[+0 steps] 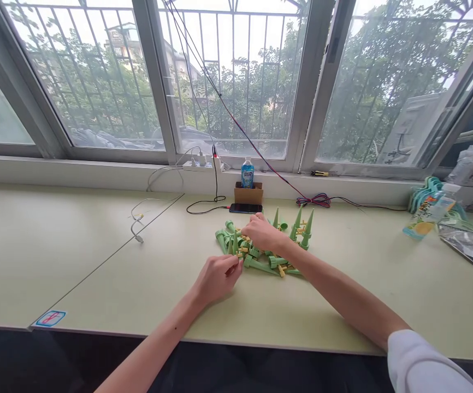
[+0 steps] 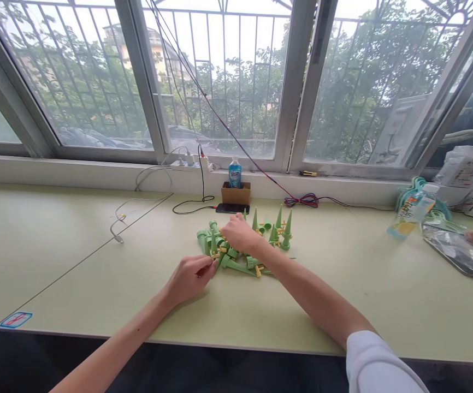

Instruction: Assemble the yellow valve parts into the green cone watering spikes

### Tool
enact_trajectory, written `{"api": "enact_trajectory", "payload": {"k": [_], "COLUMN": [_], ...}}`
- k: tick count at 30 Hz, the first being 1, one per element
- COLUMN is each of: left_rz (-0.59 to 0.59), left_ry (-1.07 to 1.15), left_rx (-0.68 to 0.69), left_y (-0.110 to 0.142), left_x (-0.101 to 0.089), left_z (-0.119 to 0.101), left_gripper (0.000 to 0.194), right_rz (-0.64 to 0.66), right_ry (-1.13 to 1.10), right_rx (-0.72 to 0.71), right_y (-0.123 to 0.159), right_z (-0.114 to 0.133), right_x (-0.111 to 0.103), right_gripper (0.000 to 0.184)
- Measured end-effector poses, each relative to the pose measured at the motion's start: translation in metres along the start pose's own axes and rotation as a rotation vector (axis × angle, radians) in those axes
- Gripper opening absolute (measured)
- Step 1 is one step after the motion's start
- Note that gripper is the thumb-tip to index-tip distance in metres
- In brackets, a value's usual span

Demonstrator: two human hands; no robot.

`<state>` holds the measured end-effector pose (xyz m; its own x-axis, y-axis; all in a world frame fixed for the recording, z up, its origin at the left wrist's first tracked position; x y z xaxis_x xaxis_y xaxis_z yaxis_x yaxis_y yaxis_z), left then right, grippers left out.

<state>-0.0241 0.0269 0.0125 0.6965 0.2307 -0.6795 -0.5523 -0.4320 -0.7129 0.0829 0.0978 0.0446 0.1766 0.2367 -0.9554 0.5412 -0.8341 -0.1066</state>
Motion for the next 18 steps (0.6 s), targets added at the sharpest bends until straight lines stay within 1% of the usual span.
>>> {"api": "enact_trajectory", "payload": {"k": [3,7,10,13,18], "left_rz": [0.005,0.003,-0.002,-0.007,-0.003], "left_ry": [0.0,0.002,0.004,0.003,-0.014], "left_rx": [-0.001,0.002,0.007,0.013,0.004], "left_y": [0.0,-0.001,-0.002,-0.001,-0.001], "left_x": [0.0,0.0,-0.001,-0.001,-0.001], "left_z": [0.0,0.0,-0.001,-0.001,-0.001], "left_gripper": [0.039,0.039,0.039,0.039,0.039], "right_rz": [-0.005,-0.067,-0.092,-0.058,0.002], "right_ry": [0.019,0.015,0.004,-0.009,0.01], "right_rx": [0.006,-0.014,-0.048,-0.064,-0.039], "right_y": [0.0,0.001,0.002,0.001,-0.001], "right_z": [0.0,0.005,0.009,0.011,0.01], "right_x": [0.0,-0.006,-0.01,-0.007,0.0], "right_gripper": [0.026,0.031,0.031,0.028,0.027]}}
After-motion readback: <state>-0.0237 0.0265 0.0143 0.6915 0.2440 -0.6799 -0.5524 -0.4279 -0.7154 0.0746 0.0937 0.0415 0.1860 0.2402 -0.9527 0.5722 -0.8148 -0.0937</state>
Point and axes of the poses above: each hand's wrist, its own y-axis away from the middle knuckle, its own x-axis out of the palm, z = x × y, the point moved 7 cm from there along -y, towards the middle knuckle, and after that the axes turned 6 degrees about x, right-handed, at the moved point
